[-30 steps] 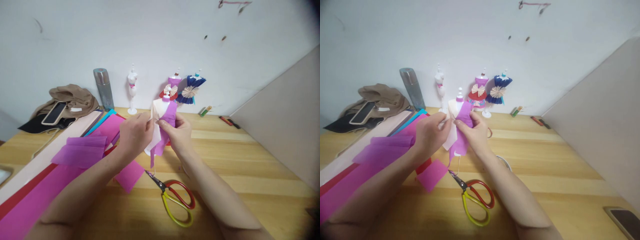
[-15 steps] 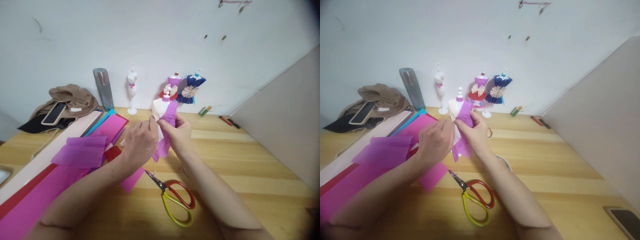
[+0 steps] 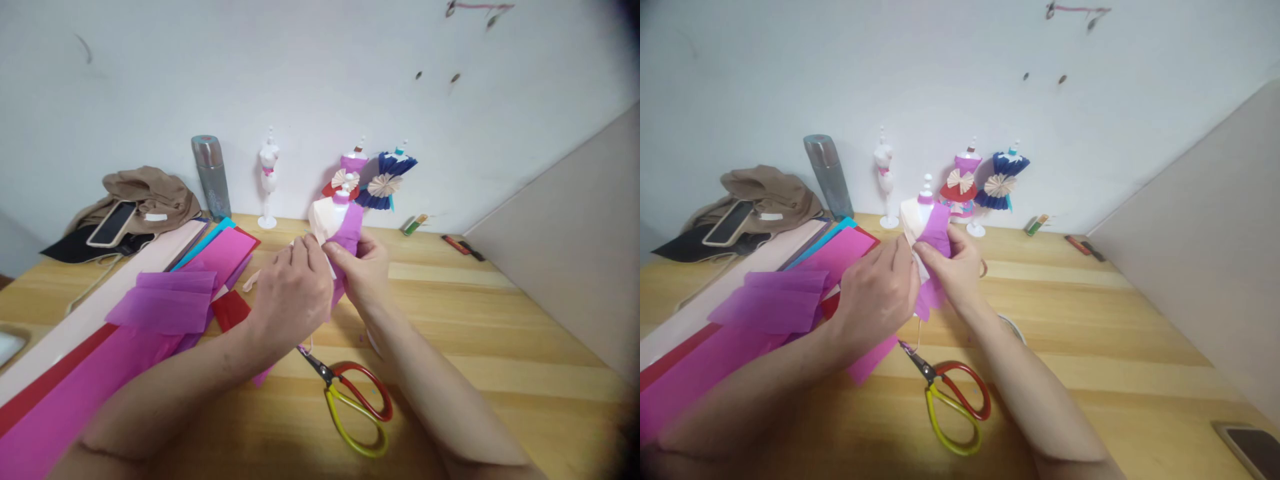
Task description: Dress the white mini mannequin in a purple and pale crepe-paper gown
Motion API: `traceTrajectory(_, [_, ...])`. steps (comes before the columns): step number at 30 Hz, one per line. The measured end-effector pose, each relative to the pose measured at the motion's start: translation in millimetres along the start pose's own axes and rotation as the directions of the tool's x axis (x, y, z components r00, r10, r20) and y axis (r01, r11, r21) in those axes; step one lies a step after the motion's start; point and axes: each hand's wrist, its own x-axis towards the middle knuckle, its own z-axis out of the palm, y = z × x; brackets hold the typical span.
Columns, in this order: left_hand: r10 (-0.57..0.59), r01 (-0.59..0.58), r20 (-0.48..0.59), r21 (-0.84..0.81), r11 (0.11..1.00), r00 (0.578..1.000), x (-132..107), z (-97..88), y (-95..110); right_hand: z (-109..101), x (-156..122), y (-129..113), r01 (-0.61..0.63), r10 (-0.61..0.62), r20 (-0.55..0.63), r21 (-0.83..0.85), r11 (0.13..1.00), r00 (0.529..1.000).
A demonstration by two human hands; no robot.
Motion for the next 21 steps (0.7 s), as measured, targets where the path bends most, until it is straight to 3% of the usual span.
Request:
traceTrajectory(7, [0.049,-0.061,-0.153,-0.075,0.995,0.987,-6.9,-4.2,5.7,1.5,2.1,-1.7,-0.054,0.057,-0.017,0.151,0.987,0.998])
traceTrajectory(11, [0.062,-0.085,-0.184,-0.121,0.989,0.981,-7.2,-3.8,5.3,2.5,3.3,-4.3,-0.073,0.081,-0.042,0.174,0.982,0.996])
traceTrajectory(16, [-0.022,-0.024,-0.11,-0.398,0.917,0.994,-0.7,-8.0,-1.4,1.5,4.1,-4.0,-0.046,0.061,-0.07,0.197,0.979,0.996])
traceTrajectory(21, [-0.173,0.148,0.033,-0.687,0.711,0.984,10.3,-6.3,-14.6,0.7,4.0,-1.1,-0.012,0.024,-0.047,0.233,0.972,0.999])
